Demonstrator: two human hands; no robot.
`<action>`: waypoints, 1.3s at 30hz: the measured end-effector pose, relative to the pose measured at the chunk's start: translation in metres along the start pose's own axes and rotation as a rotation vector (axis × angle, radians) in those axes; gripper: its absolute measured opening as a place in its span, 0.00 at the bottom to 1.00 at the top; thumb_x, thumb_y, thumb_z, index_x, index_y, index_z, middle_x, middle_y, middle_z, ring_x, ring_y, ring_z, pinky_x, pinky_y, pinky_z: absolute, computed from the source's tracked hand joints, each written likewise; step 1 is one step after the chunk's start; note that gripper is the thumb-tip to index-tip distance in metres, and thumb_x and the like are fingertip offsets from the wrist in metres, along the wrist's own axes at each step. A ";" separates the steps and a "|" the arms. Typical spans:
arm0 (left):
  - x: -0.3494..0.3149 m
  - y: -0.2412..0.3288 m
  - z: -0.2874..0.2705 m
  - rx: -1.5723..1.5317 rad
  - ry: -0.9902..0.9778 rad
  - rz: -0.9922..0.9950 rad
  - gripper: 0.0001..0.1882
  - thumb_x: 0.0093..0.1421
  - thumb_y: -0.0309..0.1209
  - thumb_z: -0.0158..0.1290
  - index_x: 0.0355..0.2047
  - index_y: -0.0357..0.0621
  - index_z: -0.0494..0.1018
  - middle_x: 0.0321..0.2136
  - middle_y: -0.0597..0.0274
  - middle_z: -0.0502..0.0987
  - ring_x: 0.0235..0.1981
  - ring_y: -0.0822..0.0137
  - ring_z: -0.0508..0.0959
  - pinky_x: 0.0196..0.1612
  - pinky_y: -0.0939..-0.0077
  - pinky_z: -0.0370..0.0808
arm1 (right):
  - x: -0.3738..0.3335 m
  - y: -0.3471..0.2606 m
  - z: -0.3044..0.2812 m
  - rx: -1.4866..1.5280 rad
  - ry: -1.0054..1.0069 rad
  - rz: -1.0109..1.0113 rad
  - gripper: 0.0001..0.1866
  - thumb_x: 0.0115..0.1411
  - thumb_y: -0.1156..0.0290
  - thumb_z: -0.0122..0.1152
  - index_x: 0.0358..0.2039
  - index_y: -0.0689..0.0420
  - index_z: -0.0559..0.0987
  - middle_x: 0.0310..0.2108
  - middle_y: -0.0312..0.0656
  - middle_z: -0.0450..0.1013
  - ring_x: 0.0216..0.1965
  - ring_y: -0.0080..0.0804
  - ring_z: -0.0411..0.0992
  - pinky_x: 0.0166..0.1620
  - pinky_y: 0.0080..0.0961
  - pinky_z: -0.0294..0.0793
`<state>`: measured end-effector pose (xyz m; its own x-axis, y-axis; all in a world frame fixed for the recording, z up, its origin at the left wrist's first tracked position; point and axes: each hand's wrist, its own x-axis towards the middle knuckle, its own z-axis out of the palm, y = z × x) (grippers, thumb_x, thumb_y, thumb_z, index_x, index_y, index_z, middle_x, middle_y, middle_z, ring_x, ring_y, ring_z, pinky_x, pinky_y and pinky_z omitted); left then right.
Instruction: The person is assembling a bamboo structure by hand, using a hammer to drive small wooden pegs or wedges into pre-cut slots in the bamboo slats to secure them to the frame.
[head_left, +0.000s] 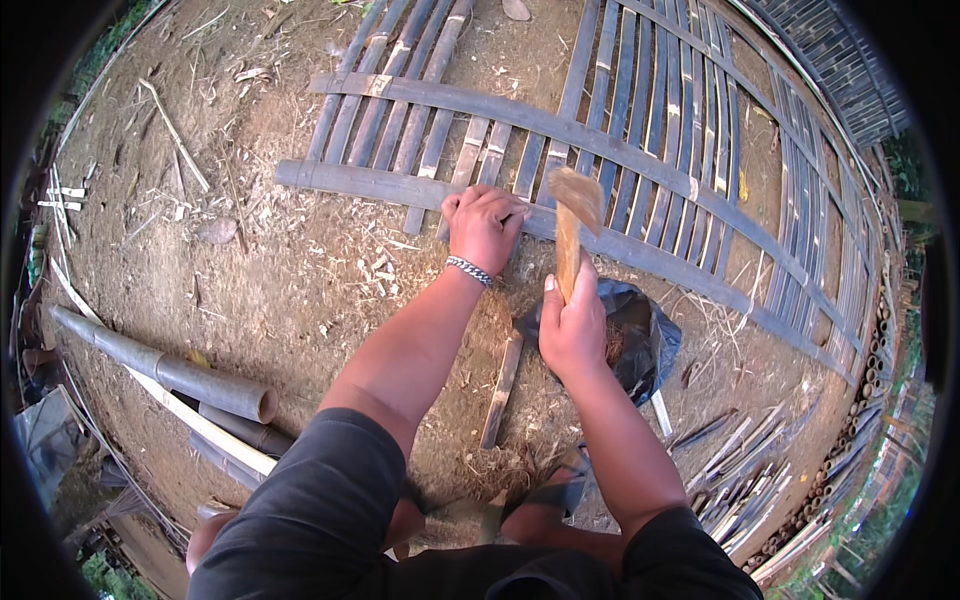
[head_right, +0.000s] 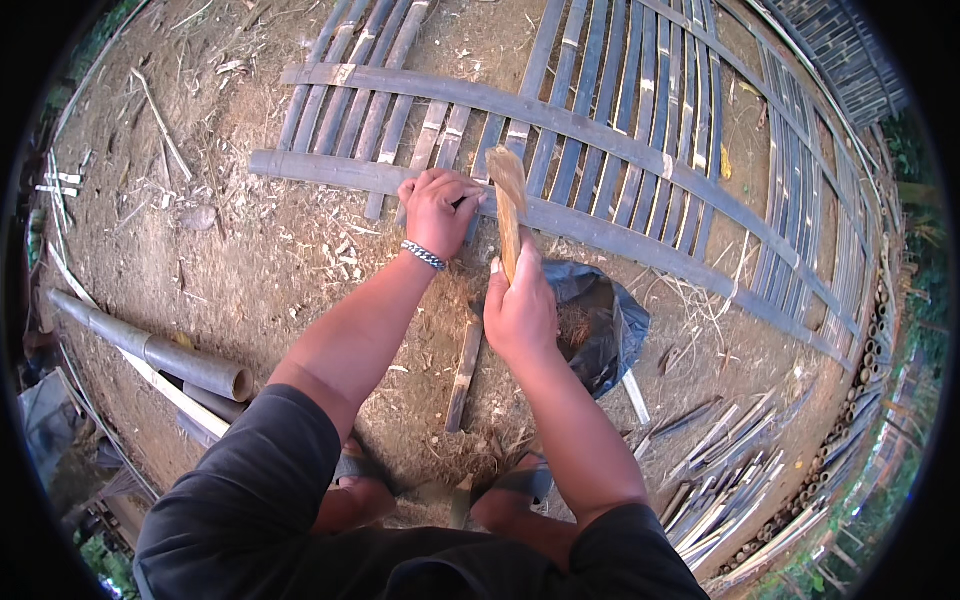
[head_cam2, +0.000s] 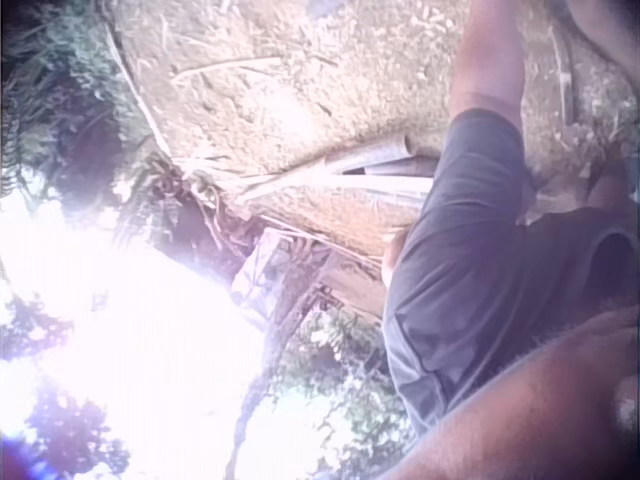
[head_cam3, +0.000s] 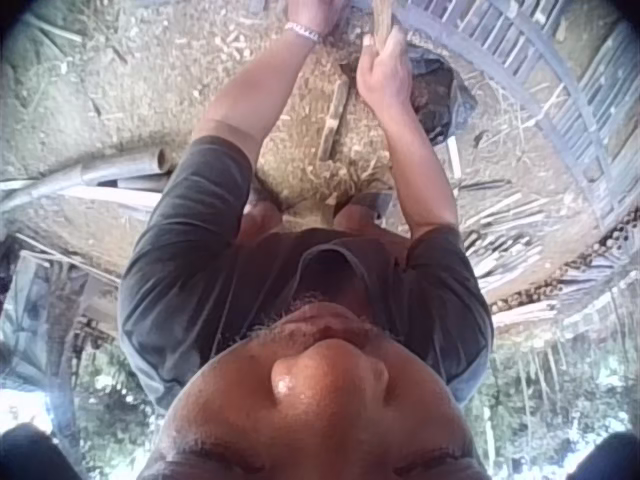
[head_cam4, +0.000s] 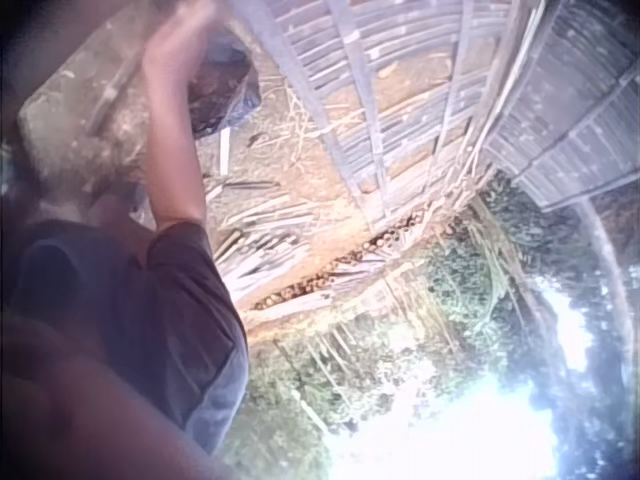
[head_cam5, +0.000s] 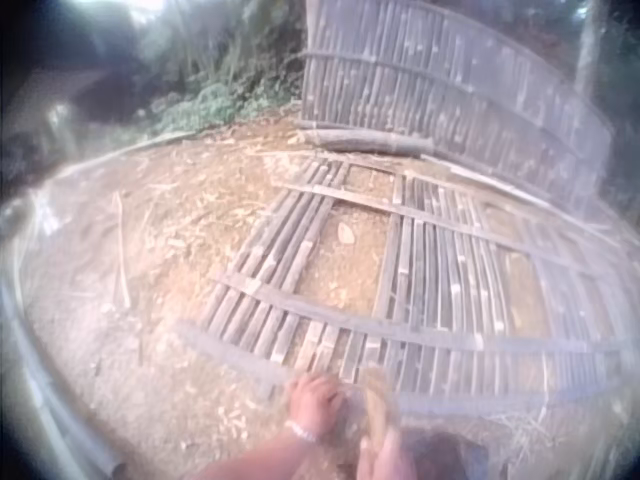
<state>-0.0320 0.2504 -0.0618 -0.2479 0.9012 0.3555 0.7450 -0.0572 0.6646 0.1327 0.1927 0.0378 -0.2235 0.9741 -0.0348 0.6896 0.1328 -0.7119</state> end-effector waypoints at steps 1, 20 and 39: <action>0.001 0.001 0.000 -0.005 -0.006 0.000 0.01 0.54 0.33 0.66 0.27 0.55 0.85 0.37 0.75 0.86 0.48 0.67 0.78 0.56 0.61 0.60 | -0.002 -0.001 0.002 0.045 0.086 -0.084 0.29 0.70 0.69 0.52 0.67 0.66 0.60 0.52 0.69 0.73 0.51 0.67 0.75 0.52 0.56 0.75; 0.070 -0.040 -0.016 0.269 0.063 -0.050 0.21 0.69 0.37 0.52 0.60 0.47 0.73 0.59 0.53 0.77 0.69 0.54 0.67 0.73 0.44 0.53 | -0.017 0.031 -0.006 0.138 0.008 0.191 0.20 0.70 0.68 0.57 0.59 0.59 0.66 0.31 0.43 0.73 0.30 0.34 0.75 0.34 0.32 0.75; 0.074 -0.023 -0.012 0.304 -0.041 0.024 0.19 0.60 0.27 0.53 0.52 0.46 0.75 0.53 0.60 0.79 0.60 0.57 0.74 0.67 0.53 0.62 | 0.021 0.043 -0.030 0.236 -0.358 0.275 0.31 0.70 0.70 0.54 0.69 0.65 0.58 0.49 0.66 0.75 0.50 0.64 0.77 0.52 0.48 0.75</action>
<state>-0.0750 0.3137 -0.0433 -0.2073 0.9180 0.3381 0.9030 0.0466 0.4272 0.1785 0.2249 0.0275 -0.3060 0.8381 -0.4516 0.5908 -0.2048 -0.7804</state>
